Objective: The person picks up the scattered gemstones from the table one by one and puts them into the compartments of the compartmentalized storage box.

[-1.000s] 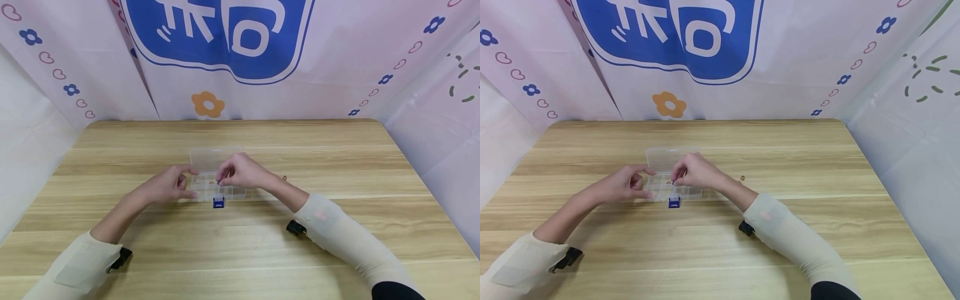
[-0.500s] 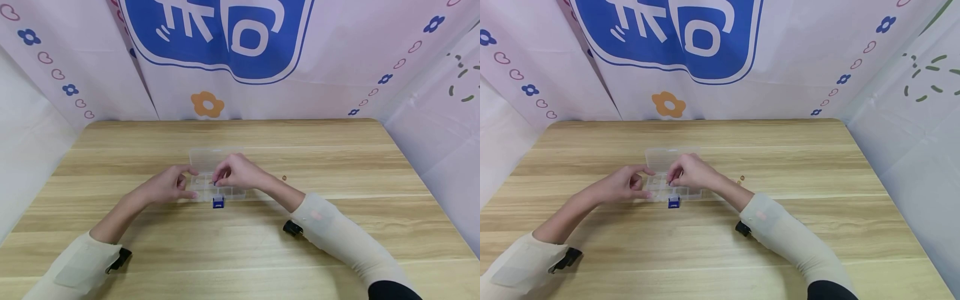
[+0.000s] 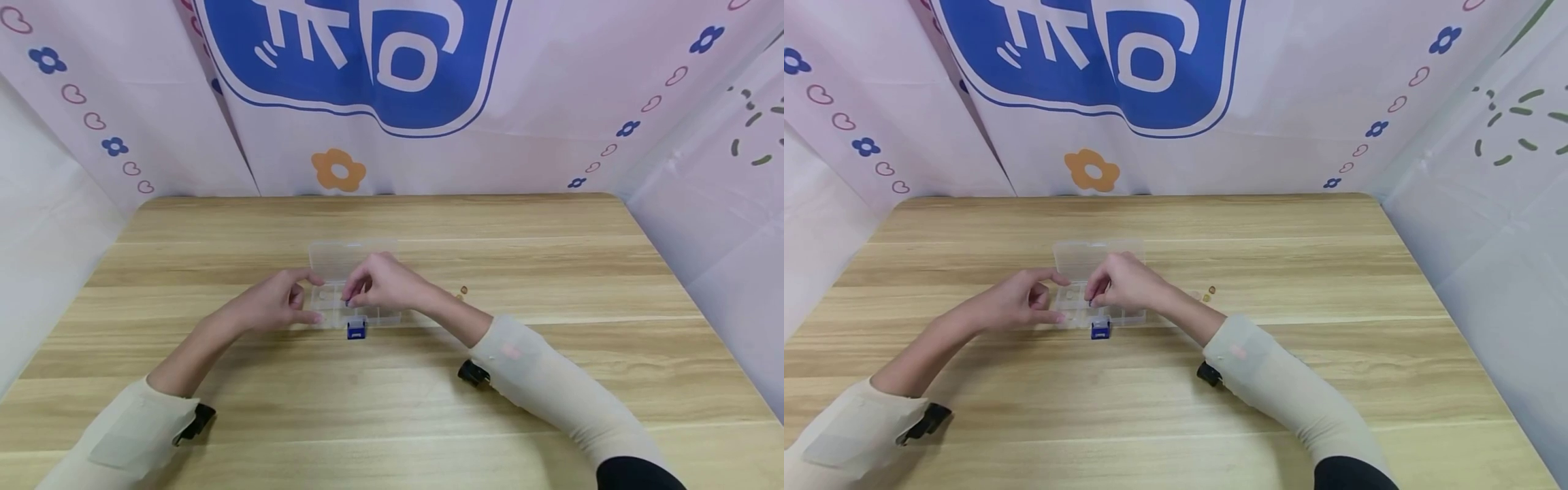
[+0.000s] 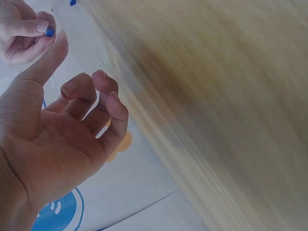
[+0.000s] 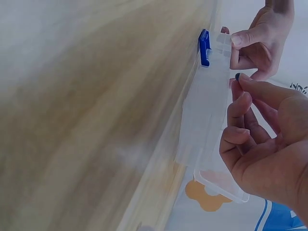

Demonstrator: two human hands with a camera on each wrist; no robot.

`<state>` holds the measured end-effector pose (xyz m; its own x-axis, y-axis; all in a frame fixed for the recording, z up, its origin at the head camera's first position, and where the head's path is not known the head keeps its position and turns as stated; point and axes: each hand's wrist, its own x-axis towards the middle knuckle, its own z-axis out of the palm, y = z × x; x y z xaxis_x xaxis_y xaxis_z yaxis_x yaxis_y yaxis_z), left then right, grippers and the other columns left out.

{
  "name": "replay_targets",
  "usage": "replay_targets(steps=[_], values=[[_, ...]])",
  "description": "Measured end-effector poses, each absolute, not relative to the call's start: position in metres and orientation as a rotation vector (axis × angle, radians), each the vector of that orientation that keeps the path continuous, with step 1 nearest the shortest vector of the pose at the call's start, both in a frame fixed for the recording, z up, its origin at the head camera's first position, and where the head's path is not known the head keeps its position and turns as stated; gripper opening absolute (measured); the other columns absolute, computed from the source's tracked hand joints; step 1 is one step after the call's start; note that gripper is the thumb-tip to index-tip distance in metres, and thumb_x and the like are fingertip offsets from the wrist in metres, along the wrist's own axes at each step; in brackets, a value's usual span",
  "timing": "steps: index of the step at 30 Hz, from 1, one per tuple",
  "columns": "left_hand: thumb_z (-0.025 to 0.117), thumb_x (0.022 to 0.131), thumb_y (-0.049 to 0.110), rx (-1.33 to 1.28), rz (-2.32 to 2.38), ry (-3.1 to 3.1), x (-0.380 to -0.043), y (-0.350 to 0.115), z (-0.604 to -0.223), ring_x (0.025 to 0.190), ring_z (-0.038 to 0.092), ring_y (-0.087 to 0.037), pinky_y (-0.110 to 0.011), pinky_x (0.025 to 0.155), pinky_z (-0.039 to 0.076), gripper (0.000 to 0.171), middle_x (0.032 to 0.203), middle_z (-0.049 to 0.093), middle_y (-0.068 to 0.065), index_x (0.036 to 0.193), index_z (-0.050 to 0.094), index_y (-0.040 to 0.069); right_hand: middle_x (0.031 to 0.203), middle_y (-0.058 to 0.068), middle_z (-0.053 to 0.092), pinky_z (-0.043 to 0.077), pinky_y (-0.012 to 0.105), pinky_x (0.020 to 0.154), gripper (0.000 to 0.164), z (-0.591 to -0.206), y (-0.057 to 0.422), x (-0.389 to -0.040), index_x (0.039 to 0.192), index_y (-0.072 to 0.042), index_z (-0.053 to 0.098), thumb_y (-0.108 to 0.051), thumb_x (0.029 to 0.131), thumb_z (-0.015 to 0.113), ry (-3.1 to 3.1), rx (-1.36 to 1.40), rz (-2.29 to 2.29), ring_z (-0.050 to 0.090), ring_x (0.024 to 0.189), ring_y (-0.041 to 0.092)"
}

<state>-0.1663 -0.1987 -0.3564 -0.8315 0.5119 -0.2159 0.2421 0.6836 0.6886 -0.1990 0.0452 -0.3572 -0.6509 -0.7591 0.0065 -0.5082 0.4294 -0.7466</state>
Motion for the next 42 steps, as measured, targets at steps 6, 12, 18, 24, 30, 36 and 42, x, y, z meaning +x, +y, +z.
replay_targets(steps=[6, 12, 18, 24, 30, 36, 42], values=[[0.083, 0.09, 0.013, 0.594, 0.948, 2.5, -0.1664, -0.1993, -0.3567, 0.052, 0.037, -0.009, -0.023, 0.05, 0.034, 0.061, 0.059, 0.043, 0.003, 0.137, 0.053, -0.011, 0.087, 0.005, 0.078, 0.055, 0.018, 0.073, 0.007, -0.3562, 0.0423, -0.1985, 0.093, 0.001, 0.081, 0.004, 0.089, 0.077, 2.366, -1.102, -1.041, 0.071, 0.08, 0.011], [0.083, 0.09, 0.013, 0.596, 0.955, 2.496, -0.1664, -0.1999, -0.357, 0.051, 0.037, -0.008, -0.023, 0.05, 0.034, 0.06, 0.058, 0.043, 0.003, 0.137, 0.053, -0.011, 0.087, 0.004, 0.078, 0.056, 0.019, 0.074, 0.008, -0.3555, 0.0399, -0.1973, 0.092, 0.001, 0.08, 0.007, 0.088, 0.076, 2.352, -1.086, -1.053, 0.071, 0.08, 0.01], [0.083, 0.089, 0.012, 0.599, 0.957, 2.498, -0.1671, -0.1992, -0.3578, 0.051, 0.036, -0.008, -0.023, 0.05, 0.034, 0.06, 0.058, 0.042, 0.004, 0.136, 0.053, -0.011, 0.087, 0.004, 0.078, 0.056, 0.019, 0.073, 0.009, -0.3562, 0.0388, -0.1972, 0.091, 0.001, 0.08, 0.008, 0.087, 0.076, 2.352, -1.086, -1.058, 0.071, 0.078, 0.011], [0.083, 0.089, 0.012, 0.593, 0.953, 2.501, -0.1667, -0.1989, -0.3577, 0.052, 0.036, -0.008, -0.023, 0.05, 0.034, 0.06, 0.058, 0.041, 0.003, 0.136, 0.053, -0.011, 0.086, 0.003, 0.077, 0.056, 0.018, 0.072, 0.008, -0.3564, 0.0374, -0.1974, 0.091, 0.001, 0.081, 0.007, 0.087, 0.077, 2.347, -1.085, -1.047, 0.071, 0.078, 0.011], [0.083, 0.09, 0.012, 0.594, 0.947, 2.502, -0.1666, -0.199, -0.3575, 0.052, 0.036, -0.008, -0.023, 0.05, 0.033, 0.06, 0.058, 0.041, 0.003, 0.136, 0.053, -0.011, 0.085, 0.003, 0.077, 0.056, 0.019, 0.071, 0.008, -0.3564, 0.0375, -0.197, 0.091, 0.001, 0.081, 0.007, 0.088, 0.077, 2.344, -1.061, -1.043, 0.07, 0.078, 0.011], [0.083, 0.09, 0.014, 0.6, 0.949, 2.496, -0.1666, -0.1995, -0.3577, 0.052, 0.036, -0.008, -0.023, 0.05, 0.034, 0.06, 0.058, 0.042, 0.003, 0.137, 0.053, -0.011, 0.086, 0.003, 0.077, 0.056, 0.019, 0.071, 0.009, -0.3569, 0.038, -0.1974, 0.092, 0.001, 0.081, 0.007, 0.088, 0.075, 2.339, -1.066, -1.043, 0.071, 0.078, 0.011], [0.083, 0.09, 0.013, 0.6, 0.945, 2.503, -0.1671, -0.1993, -0.3583, 0.051, 0.036, -0.008, -0.024, 0.05, 0.034, 0.06, 0.058, 0.042, 0.004, 0.136, 0.053, -0.011, 0.087, 0.007, 0.078, 0.056, 0.018, 0.071, 0.007, -0.3575, 0.0374, -0.1973, 0.092, 0.002, 0.081, 0.006, 0.088, 0.076, 2.339, -1.096, -1.047, 0.071, 0.078, 0.012]])
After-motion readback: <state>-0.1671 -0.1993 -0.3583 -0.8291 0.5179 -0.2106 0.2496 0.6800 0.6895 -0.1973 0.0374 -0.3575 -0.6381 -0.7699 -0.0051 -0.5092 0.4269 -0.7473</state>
